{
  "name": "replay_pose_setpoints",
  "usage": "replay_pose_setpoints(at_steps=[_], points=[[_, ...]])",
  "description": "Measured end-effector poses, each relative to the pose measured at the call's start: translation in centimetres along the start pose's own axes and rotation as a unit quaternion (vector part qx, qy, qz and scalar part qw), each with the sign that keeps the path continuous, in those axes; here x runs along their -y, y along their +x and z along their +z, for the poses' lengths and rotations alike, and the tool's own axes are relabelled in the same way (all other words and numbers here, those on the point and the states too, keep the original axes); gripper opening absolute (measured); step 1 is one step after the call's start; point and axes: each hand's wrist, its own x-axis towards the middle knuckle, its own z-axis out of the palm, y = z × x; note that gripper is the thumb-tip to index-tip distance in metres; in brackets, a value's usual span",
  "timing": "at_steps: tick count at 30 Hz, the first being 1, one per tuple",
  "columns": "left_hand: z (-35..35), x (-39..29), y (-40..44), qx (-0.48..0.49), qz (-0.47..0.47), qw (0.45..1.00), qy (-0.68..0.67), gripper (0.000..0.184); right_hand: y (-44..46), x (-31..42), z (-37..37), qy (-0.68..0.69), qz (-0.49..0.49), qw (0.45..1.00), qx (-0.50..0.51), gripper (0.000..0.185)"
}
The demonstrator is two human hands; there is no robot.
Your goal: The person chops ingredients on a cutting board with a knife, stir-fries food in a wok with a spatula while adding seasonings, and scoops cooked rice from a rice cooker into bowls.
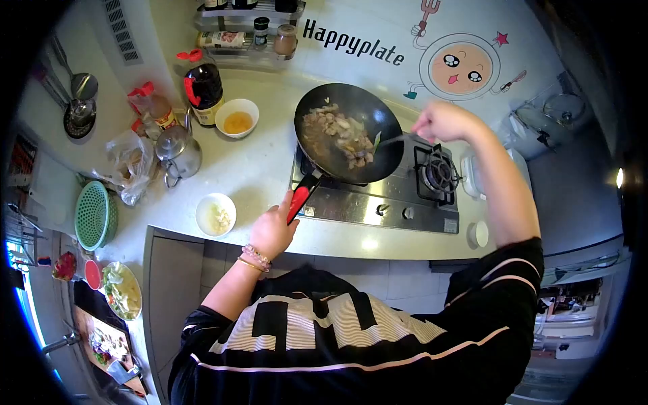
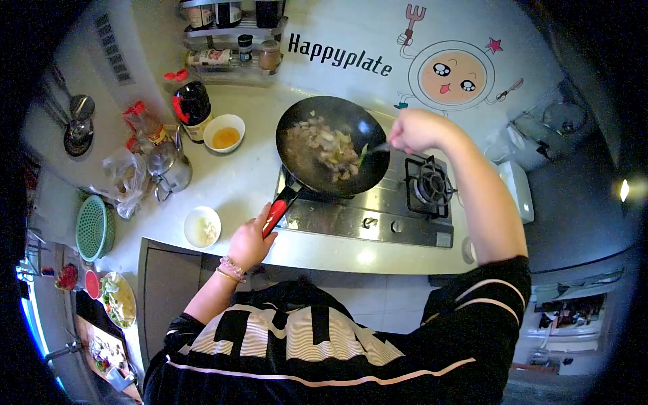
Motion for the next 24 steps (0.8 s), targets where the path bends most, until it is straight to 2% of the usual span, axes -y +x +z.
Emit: replay_pose_setpoints(at_steps=[3,4,7,8,11,12,15,18,21,24], points=[[-0.1,-0.1,0.0,0.002,0.001,1.000,-0.006,0.068,-2.3,0.7,-0.6,-0.123,-0.006,0.992,0.039,0.023],[-0.2,-0.2,-0.1,0.002,0.001,1.000,-0.008,0.068,-2.0,0.5,-0.2,-0.183,-0.036,0.982,0.031,0.025],[-0.5,-0.5,-0.2,0.011,-0.011,1.000,0.006,0.067,0.9,-0.6,2.6,-0.215,-0.039,0.975,-0.031,0.024],[-0.5,-0.4,0.0,0.007,-0.010,1.000,0.007,0.067,1.0,0.0,3.2,-0.209,-0.006,0.975,-0.077,0.024],[0.0,-0.3,-0.1,0.006,-0.005,1.000,0.003,0.067,1.9,0.9,5.0,-0.212,-0.049,0.960,-0.178,0.022],[-0.1,-0.3,-0.1,0.006,-0.004,1.000,0.000,0.067,1.6,1.3,5.1,-0.258,-0.051,0.948,-0.178,0.022],[-0.3,-0.3,-0.1,0.002,-0.003,1.000,0.003,0.067,-2.1,1.9,3.3,-0.273,-0.048,0.946,-0.168,0.022],[-0.5,-0.6,-0.3,0.008,-0.008,1.000,0.008,0.067,-3.5,0.0,2.3,-0.229,-0.038,0.972,-0.029,0.023],[-0.4,-0.5,-0.1,0.006,-0.009,1.000,0.004,0.067,-2.1,0.2,4.3,-0.046,-0.102,0.993,0.024,0.025],[-0.2,-0.4,-0.1,0.006,-0.007,1.000,0.007,0.067,1.3,1.9,7.5,-0.008,-0.080,0.995,-0.061,0.025]])
